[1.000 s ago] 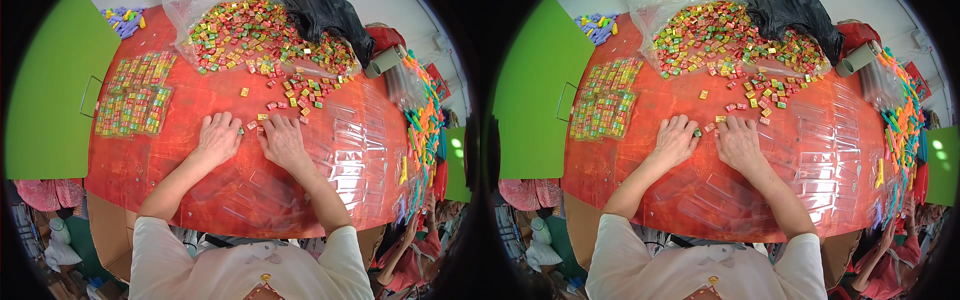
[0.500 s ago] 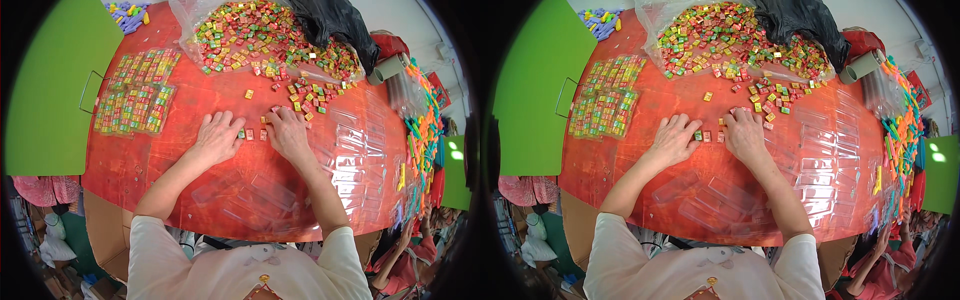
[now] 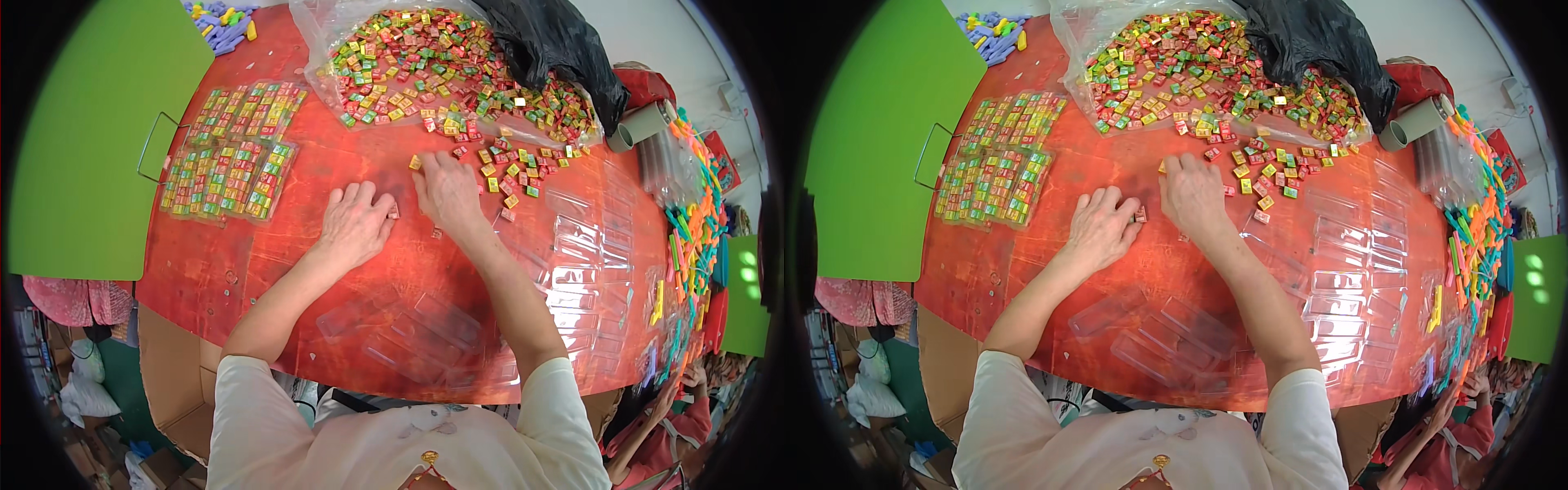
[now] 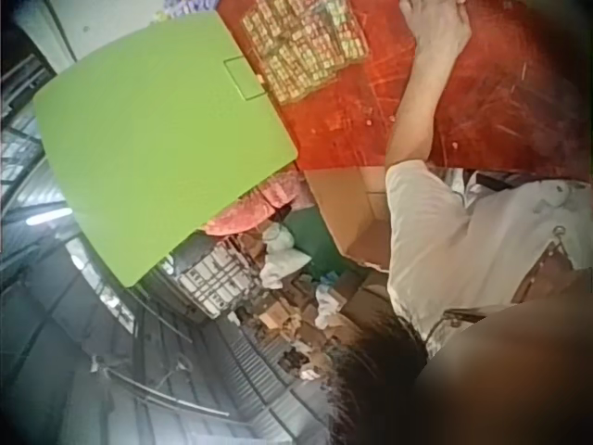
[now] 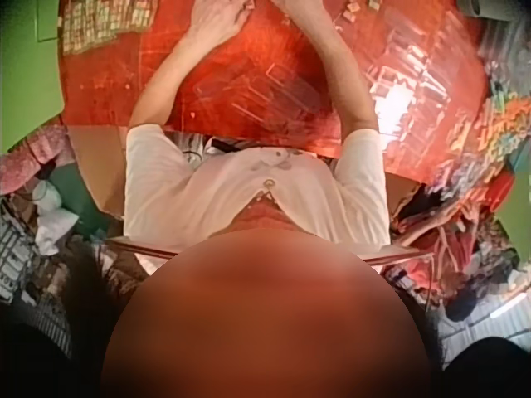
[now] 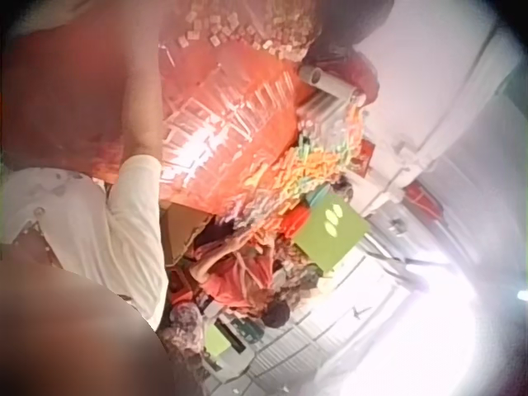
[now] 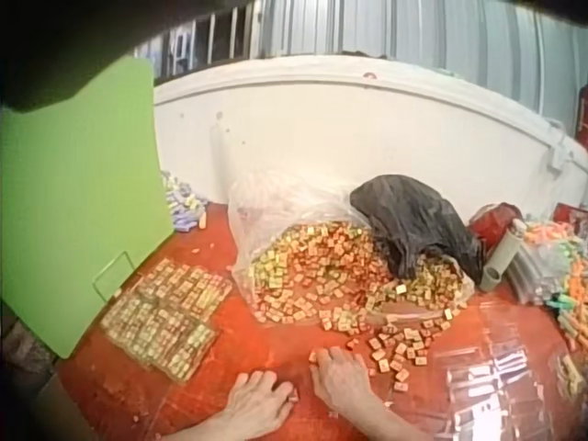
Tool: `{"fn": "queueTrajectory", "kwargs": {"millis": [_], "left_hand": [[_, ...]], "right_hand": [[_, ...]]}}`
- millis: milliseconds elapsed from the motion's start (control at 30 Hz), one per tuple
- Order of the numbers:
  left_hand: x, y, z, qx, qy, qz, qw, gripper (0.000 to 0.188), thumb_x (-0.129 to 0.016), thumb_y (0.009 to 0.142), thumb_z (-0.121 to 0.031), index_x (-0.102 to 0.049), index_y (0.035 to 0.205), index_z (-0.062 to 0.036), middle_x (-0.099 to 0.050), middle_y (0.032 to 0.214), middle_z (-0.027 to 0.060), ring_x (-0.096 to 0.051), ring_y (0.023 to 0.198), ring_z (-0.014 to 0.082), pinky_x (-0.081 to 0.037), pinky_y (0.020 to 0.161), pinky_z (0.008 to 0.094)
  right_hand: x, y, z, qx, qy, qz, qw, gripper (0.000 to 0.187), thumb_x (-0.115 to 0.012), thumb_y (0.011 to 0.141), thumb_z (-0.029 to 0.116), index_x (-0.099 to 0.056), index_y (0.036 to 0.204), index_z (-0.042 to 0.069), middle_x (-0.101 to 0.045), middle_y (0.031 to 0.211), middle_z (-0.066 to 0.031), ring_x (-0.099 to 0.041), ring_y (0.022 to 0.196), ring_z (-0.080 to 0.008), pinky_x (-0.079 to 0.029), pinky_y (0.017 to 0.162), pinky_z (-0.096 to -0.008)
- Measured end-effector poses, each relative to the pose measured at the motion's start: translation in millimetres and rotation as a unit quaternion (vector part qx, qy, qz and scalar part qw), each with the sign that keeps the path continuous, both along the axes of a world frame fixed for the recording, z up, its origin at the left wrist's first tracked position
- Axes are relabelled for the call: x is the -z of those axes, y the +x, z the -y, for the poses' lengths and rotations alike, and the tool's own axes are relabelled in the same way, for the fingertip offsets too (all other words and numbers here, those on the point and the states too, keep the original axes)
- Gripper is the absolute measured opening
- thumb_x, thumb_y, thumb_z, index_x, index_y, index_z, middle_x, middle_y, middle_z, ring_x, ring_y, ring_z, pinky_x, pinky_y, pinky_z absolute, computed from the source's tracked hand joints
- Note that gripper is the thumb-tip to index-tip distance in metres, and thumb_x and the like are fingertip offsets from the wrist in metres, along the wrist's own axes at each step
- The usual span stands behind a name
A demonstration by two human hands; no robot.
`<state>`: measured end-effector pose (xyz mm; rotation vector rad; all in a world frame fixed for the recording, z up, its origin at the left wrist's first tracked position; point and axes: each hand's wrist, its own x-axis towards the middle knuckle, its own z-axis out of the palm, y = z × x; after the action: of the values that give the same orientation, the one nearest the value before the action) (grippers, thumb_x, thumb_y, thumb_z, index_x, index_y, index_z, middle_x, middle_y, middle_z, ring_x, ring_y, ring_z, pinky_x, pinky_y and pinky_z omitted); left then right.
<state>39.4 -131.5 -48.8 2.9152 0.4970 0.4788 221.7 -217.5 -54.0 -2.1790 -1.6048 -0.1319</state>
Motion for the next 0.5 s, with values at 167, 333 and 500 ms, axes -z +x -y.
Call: {"fn": "queueTrajectory", "kwargs": {"millis": [167,333,500], "left_hand": [[4.8,0.8,-7.6,-0.020,-0.006,-0.019,1.000,0.027,-0.073,0.084,-0.026,-0.065,0.106,-0.0132,-0.054,0.098,0.0089,-0.055,0.096,0.0270,-0.038,0.079,0.0427],[4.8,-2.0,-11.0,-0.026,0.000,-0.037,0.999,0.032,-0.073,0.084,-0.026,-0.064,0.111,-0.0125,-0.053,0.100,0.0092,-0.054,0.099,0.0277,-0.038,0.079,0.0436],[1.6,1.6,-7.0,-0.023,-0.027,-0.010,0.999,0.035,-0.073,0.084,-0.027,-0.064,0.115,-0.0130,-0.054,0.108,0.0109,-0.052,0.105,0.0290,-0.039,0.086,0.0450]], "right_hand": [[9.9,11.4,-4.9,-0.058,-0.008,0.014,0.998,0.025,-0.068,0.087,0.014,-0.068,0.111,0.012,-0.061,0.096,-0.0122,-0.063,0.090,-0.0332,-0.048,0.078,-0.0464],[-13.5,-11.8,23.5,-0.139,-0.017,-0.053,0.989,0.033,-0.069,0.086,0.010,-0.068,0.118,0.012,-0.060,0.098,-0.0115,-0.061,0.094,-0.0330,-0.047,0.081,-0.0462],[-13.0,1.6,48.9,-0.094,-0.031,-0.038,0.994,0.024,-0.070,0.086,0.017,-0.067,0.109,0.009,-0.061,0.098,-0.0122,-0.062,0.095,-0.0326,-0.046,0.082,-0.0460]]}}
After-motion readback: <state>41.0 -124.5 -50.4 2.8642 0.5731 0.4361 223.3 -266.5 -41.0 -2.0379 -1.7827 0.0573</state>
